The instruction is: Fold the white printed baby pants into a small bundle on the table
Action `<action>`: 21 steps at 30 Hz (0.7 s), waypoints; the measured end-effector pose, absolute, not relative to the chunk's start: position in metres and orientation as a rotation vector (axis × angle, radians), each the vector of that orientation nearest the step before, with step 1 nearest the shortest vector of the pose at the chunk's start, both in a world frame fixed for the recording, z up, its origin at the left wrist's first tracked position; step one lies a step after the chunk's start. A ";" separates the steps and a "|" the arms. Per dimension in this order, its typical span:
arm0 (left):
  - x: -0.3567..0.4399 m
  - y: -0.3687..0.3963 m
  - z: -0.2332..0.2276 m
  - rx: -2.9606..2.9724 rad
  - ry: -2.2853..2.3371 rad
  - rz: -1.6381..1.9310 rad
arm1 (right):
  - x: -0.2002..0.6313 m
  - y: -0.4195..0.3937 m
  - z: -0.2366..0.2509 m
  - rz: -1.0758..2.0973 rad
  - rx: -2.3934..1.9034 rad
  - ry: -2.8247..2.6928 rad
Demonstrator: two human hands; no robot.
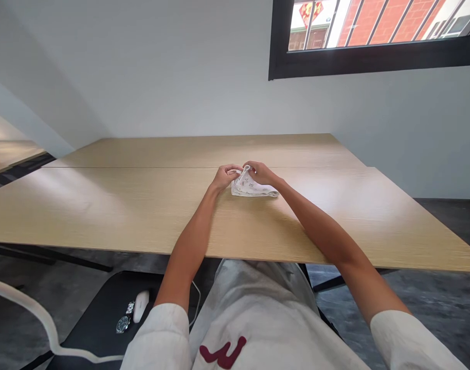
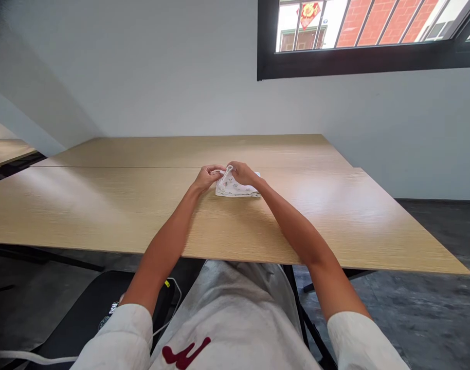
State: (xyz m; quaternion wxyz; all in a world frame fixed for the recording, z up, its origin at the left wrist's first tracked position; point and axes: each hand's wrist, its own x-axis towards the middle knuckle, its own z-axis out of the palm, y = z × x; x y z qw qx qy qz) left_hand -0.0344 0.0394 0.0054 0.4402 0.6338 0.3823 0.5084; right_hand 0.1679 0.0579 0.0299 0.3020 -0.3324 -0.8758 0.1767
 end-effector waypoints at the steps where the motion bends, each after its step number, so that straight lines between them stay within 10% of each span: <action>1: -0.033 0.040 0.005 1.560 0.979 1.305 | 0.169 0.059 0.032 0.478 -0.904 -2.311; 21: -0.018 0.044 0.002 1.505 1.080 1.530 | 0.173 0.065 0.024 0.631 -0.851 -2.304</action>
